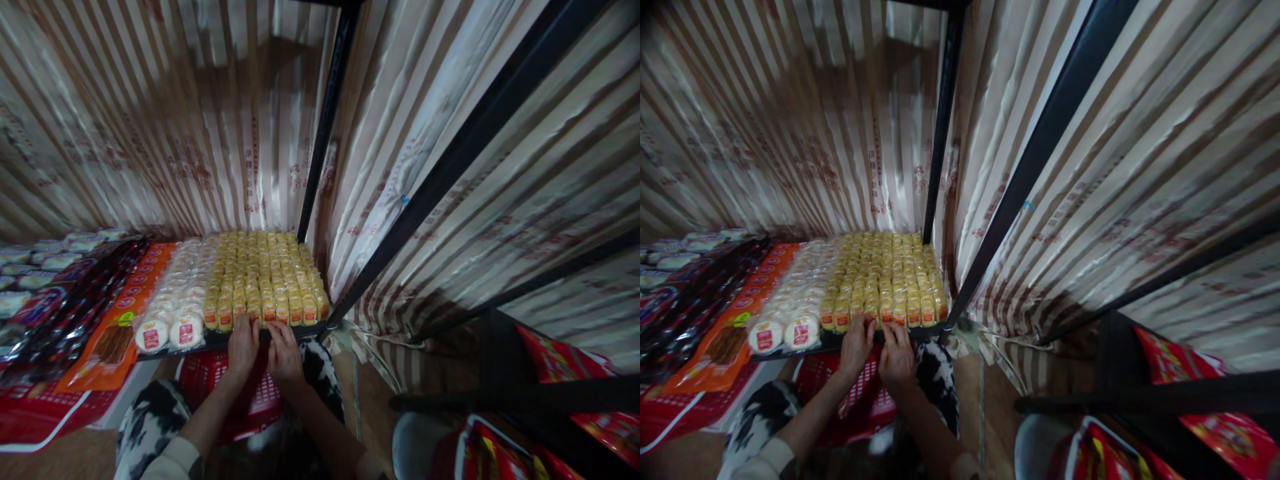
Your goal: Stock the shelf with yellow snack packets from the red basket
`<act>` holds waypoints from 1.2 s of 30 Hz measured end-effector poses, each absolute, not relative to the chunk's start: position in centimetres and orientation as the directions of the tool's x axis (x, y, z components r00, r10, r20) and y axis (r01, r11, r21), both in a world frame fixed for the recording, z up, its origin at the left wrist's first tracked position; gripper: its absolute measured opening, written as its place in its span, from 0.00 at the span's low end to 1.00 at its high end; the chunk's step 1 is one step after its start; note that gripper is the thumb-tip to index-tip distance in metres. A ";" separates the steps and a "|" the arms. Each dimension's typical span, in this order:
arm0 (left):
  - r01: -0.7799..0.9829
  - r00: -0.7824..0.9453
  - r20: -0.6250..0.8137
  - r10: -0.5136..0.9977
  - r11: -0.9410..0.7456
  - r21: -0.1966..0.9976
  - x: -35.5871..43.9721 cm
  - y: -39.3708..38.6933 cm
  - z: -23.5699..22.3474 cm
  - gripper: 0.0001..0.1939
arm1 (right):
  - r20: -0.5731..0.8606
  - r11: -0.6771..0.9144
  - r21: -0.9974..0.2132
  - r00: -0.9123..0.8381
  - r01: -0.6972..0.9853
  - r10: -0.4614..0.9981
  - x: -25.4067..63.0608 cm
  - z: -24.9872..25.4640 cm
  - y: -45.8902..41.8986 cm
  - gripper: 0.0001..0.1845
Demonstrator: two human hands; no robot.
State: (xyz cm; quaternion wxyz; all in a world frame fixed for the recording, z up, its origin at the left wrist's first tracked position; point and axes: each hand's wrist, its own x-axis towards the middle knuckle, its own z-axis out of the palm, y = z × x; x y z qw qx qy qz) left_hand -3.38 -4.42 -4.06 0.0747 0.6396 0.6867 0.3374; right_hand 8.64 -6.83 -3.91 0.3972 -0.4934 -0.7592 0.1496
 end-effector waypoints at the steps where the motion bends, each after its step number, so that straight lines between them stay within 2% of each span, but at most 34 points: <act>1: 0.826 -0.169 0.330 0.929 -0.050 0.562 -3.4 -4.5 -4.1 0.11 | 0.454 0.451 -0.613 -0.178 0.649 0.873 9.0 -4.0 -7.1 0.31; 9: 0.828 -0.149 0.356 0.923 -0.080 0.556 -3.6 -4.6 -4.3 0.09 | 0.416 0.418 -0.537 -0.201 0.733 0.887 10.3 -4.8 -7.0 0.36; 15: 0.860 -0.136 0.334 0.933 -0.056 0.507 -3.8 -5.0 -4.3 0.09 | 0.373 0.372 -0.553 -0.177 0.746 0.911 9.9 -4.7 -6.8 0.36; 21: 0.845 -0.121 0.394 0.911 -0.113 0.522 -3.9 -4.7 -4.7 0.09 | 0.317 0.325 -0.556 -0.167 0.765 0.934 9.6 -4.5 -6.4 0.36; 26: 0.846 -0.112 0.434 0.894 -0.144 0.514 -3.9 -4.9 -5.0 0.09 | 0.334 0.348 -0.549 -0.182 0.760 0.925 9.5 -4.7 -6.5 0.35; 32: 0.903 -0.081 0.507 0.858 -0.153 0.402 -4.1 -6.1 -5.6 0.13 | 0.374 0.391 -0.533 -0.206 0.750 0.904 9.8 -4.7 -6.7 0.33; 36: 0.927 -0.001 0.580 0.815 -0.217 0.307 -4.0 -6.9 -5.8 0.14 | 0.401 0.410 -0.530 -0.207 0.742 0.892 9.7 -5.0 -6.9 0.34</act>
